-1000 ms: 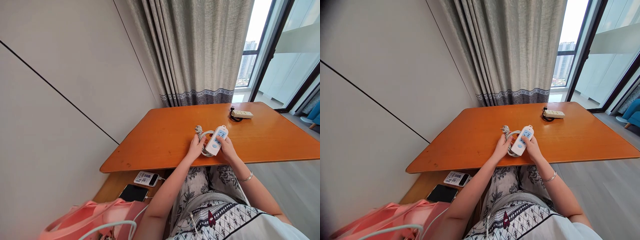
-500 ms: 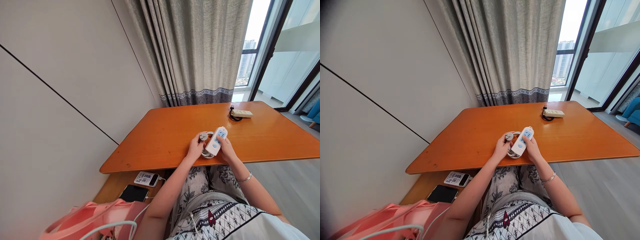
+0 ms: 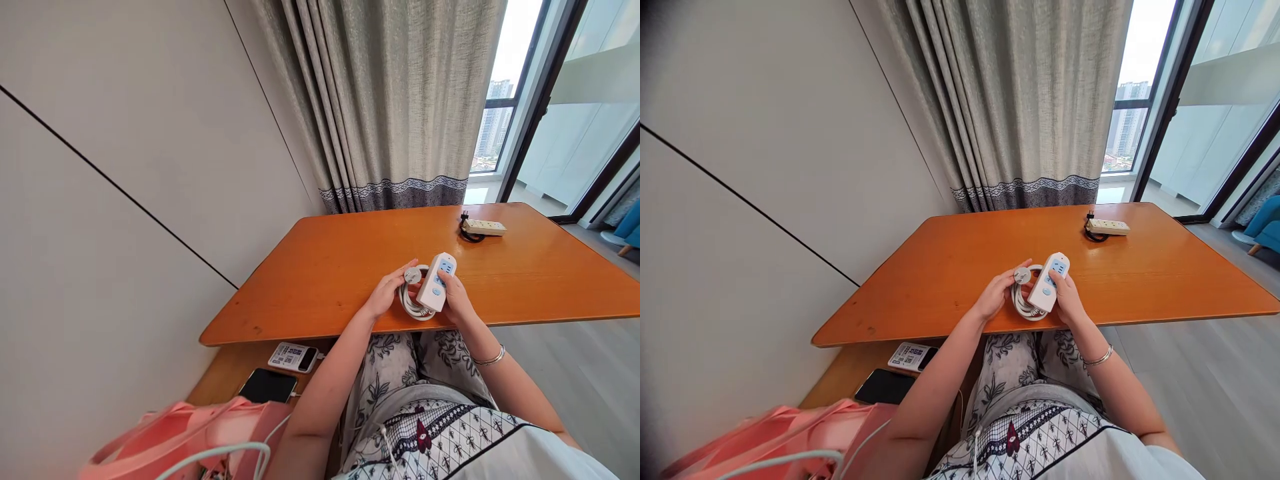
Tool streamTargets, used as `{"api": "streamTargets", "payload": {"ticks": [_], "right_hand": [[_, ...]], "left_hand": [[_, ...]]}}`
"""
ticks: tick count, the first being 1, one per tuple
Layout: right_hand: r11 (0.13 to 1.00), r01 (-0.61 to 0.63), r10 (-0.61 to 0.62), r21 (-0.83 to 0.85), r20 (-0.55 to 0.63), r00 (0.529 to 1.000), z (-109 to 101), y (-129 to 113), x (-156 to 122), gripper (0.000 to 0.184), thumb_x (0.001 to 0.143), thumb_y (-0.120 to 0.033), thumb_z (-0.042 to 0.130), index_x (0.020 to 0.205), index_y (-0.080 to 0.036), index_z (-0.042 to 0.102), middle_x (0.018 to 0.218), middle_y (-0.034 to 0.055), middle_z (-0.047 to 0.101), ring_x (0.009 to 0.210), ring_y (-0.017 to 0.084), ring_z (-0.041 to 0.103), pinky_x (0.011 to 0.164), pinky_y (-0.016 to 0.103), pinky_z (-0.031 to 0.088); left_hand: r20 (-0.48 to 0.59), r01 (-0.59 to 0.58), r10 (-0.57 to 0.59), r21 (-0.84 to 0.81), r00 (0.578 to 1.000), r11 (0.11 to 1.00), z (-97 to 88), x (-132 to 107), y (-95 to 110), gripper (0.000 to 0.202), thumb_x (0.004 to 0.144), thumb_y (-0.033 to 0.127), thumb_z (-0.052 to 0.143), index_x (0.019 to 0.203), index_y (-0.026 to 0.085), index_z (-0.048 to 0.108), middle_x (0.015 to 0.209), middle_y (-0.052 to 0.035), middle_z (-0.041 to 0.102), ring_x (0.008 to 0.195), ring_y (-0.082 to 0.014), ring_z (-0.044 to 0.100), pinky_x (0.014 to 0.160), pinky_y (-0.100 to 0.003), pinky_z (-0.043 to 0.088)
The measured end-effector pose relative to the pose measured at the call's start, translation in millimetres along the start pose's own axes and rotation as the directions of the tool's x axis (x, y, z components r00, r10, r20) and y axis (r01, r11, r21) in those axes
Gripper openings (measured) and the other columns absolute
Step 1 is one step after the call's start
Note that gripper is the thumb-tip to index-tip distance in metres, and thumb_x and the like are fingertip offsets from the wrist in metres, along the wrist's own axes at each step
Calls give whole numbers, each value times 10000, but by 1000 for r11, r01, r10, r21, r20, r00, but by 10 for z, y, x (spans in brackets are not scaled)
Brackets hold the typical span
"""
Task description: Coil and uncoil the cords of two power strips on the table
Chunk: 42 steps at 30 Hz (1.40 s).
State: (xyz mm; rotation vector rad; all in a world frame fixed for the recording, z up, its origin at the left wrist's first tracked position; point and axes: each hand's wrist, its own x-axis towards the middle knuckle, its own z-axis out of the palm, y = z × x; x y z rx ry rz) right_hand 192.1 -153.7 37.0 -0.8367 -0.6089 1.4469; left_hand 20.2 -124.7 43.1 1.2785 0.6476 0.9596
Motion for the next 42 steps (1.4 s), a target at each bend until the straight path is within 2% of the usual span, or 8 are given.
{"api": "streamTargets", "payload": {"ticks": [5,13,18,26,29,34,37,42], "right_hand": [[1000,13,-13,11,-6,1000,-34,56,23,350,646,-421,795,856,-212,609,732,9,725,644,212,691,592,330,592],[1000,-5,6,29,-30,1000,-86,88,38,449,533,-427,822,863,-193,626,714,-17,699,618,157,631,579,268,544],[999,37,-37,35,-7,999,-106,56,10,431,506,-426,829,804,-187,629,676,-12,677,583,149,606,543,258,519],[997,71,-73,30,89,993,-130,-2,-24,381,531,-417,843,791,-215,652,700,5,710,621,195,649,602,308,548],[998,48,-54,31,212,976,-139,-49,-46,382,603,-465,789,874,-214,692,910,53,767,766,239,694,701,346,570],[996,85,-78,-1,396,915,-138,-114,-73,472,635,-475,773,1030,-222,714,1230,83,722,972,285,691,820,389,563],[992,123,-110,-14,369,923,-94,-127,-77,491,643,-487,786,1054,-230,710,1276,94,701,1044,303,674,849,404,559],[989,148,-145,4,247,958,-28,-128,-80,536,672,-565,747,1079,-217,716,1294,97,690,1038,300,681,831,401,573]], "left_hand": [[-8,3,-4,-38,1000,999,-20,-22,52,533,779,438,757,1261,215,713,1452,-101,583,1322,-325,534,1096,-435,428],[37,163,-159,-234,987,958,-67,-22,97,645,632,259,900,1247,247,707,1232,-78,712,910,-158,660,794,-264,492],[53,188,-182,-135,982,973,-83,-2,127,496,640,269,891,1097,136,752,1083,-98,724,709,-103,586,717,-262,464],[-22,187,-191,-121,981,975,-34,-54,224,531,531,287,928,1004,126,750,927,-76,738,720,-130,615,711,-262,484],[-99,177,-189,-111,977,978,-28,-35,170,519,485,281,935,931,126,718,881,-55,723,738,-146,639,719,-272,504],[-252,68,-50,61,966,996,-28,17,22,428,568,320,871,883,155,633,790,0,666,654,-125,603,665,-270,511],[-305,-20,122,318,944,948,10,16,-45,317,730,349,764,941,170,608,850,-16,642,636,-124,593,643,-280,523],[-275,-108,377,665,885,739,104,11,-147,252,927,330,560,1121,169,570,1134,-95,572,603,-91,579,657,-300,546]]}}
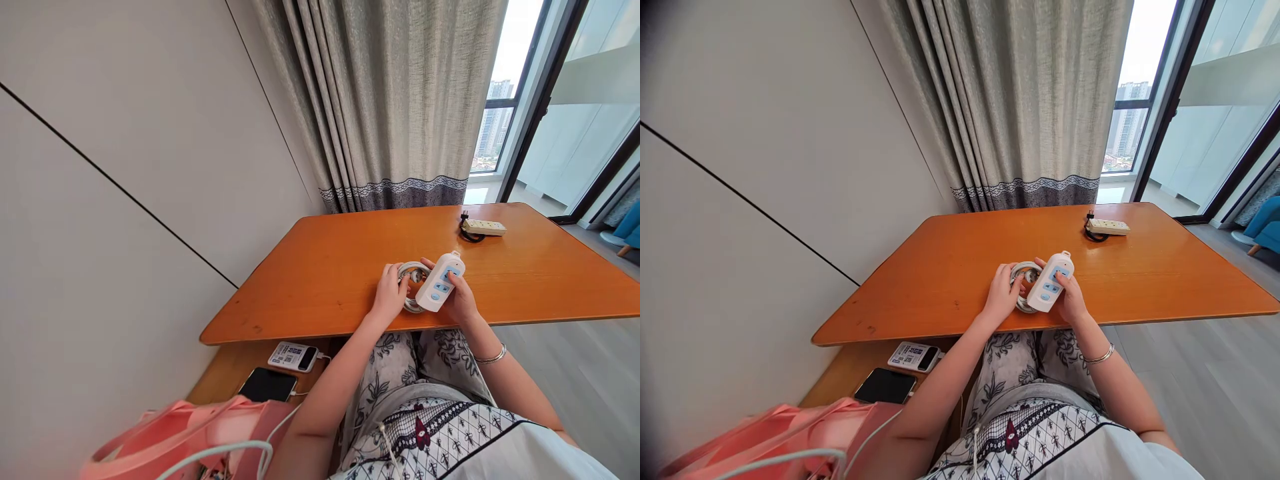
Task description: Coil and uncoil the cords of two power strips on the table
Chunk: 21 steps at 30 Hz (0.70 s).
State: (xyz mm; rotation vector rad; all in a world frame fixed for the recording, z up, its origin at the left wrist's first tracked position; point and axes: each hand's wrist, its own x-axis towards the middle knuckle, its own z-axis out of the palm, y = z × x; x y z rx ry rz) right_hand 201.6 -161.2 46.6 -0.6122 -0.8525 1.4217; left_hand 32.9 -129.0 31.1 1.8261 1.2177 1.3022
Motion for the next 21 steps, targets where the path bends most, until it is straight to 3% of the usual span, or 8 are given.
{"api": "streamTargets", "payload": {"ticks": [6,13,21], "right_hand": [[998,29,-32,-50,-65,997,-18,39,-20,536,660,-597,744,1020,-201,715,1242,112,717,929,286,689,758,393,569],[990,141,-139,10,-129,982,0,165,-58,494,654,-562,780,994,-209,715,1112,99,765,901,273,695,752,379,561],[986,164,-163,-10,-160,974,-14,295,-59,494,672,-569,763,1015,-224,683,1100,101,764,920,275,699,804,390,551]], "left_hand": [[0,5,-5,77,1000,997,78,22,-35,267,976,330,494,1182,173,555,1147,-96,546,595,-87,569,665,-302,549],[-37,-79,86,162,996,984,25,39,26,256,928,212,530,1174,185,596,1126,-108,578,973,-219,627,888,-374,537],[-62,-103,119,220,991,970,28,36,44,248,902,139,499,1125,180,601,1111,-111,604,1026,-233,621,918,-382,518]]}}
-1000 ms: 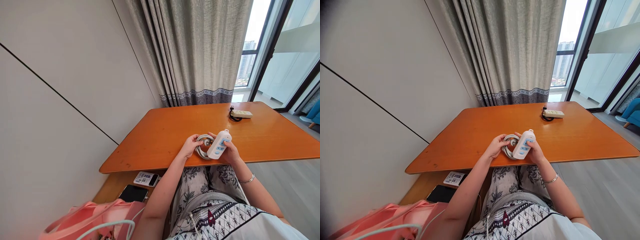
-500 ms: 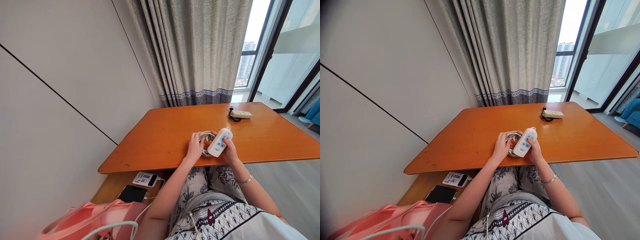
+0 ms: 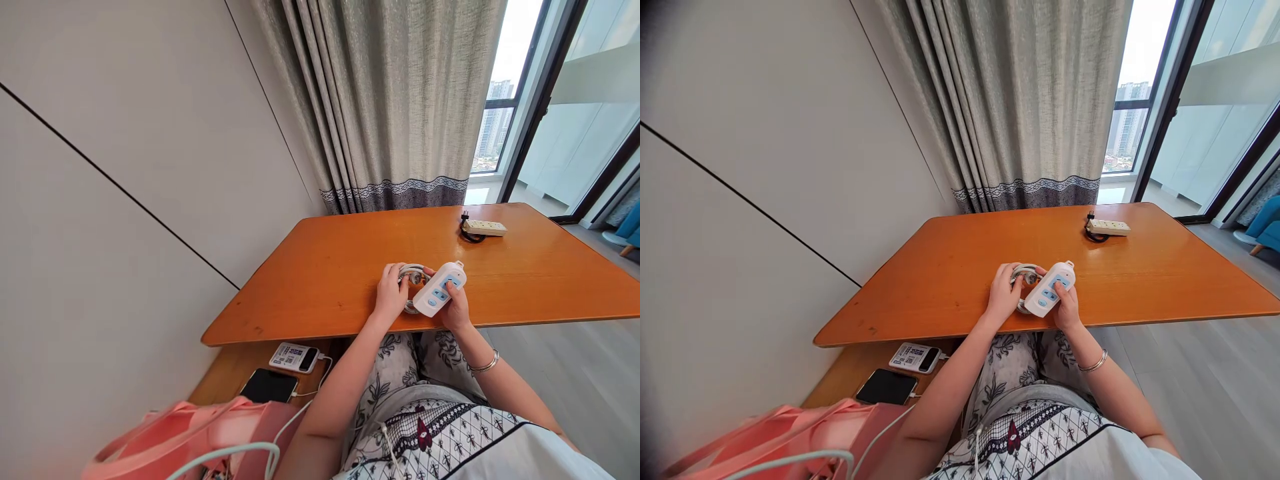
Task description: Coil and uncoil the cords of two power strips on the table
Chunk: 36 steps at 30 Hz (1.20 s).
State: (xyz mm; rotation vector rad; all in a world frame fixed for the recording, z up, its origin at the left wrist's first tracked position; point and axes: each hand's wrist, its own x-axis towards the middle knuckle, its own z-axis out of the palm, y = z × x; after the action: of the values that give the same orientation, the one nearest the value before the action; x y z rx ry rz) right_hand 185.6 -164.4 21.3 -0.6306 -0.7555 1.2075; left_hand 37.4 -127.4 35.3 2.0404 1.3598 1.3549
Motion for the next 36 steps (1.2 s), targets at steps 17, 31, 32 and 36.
{"api": "streamTargets", "payload": {"ticks": [17,31,32,36], "right_hand": [[995,96,-96,-9,-44,994,22,90,-82,474,689,-560,766,1021,-236,667,1061,90,772,973,275,709,838,400,552],[982,189,-189,-19,-75,979,10,85,-51,428,696,-573,753,932,-216,730,969,106,778,1069,315,696,935,456,524],[982,190,-191,-21,-66,979,-4,92,-53,414,706,-567,751,926,-217,737,969,102,780,1084,315,691,936,451,523],[979,204,-205,-14,-23,979,-53,119,-66,371,734,-545,751,918,-223,759,955,83,785,1118,305,682,955,433,515]], "left_hand": [[-66,-23,21,-23,998,999,47,12,-15,251,866,78,510,1059,188,626,1067,-99,624,1017,-227,623,941,-376,510],[-92,4,-5,-10,996,1000,86,32,8,279,877,81,502,1096,203,625,1096,-97,622,1053,-228,616,960,-366,502],[-88,9,-10,-9,996,1000,94,27,6,278,877,80,502,1095,202,625,1093,-97,622,1053,-229,617,959,-368,501],[-85,10,-10,5,996,1000,106,19,3,271,878,80,496,1091,189,623,1092,-103,623,1048,-232,616,961,-374,498]]}}
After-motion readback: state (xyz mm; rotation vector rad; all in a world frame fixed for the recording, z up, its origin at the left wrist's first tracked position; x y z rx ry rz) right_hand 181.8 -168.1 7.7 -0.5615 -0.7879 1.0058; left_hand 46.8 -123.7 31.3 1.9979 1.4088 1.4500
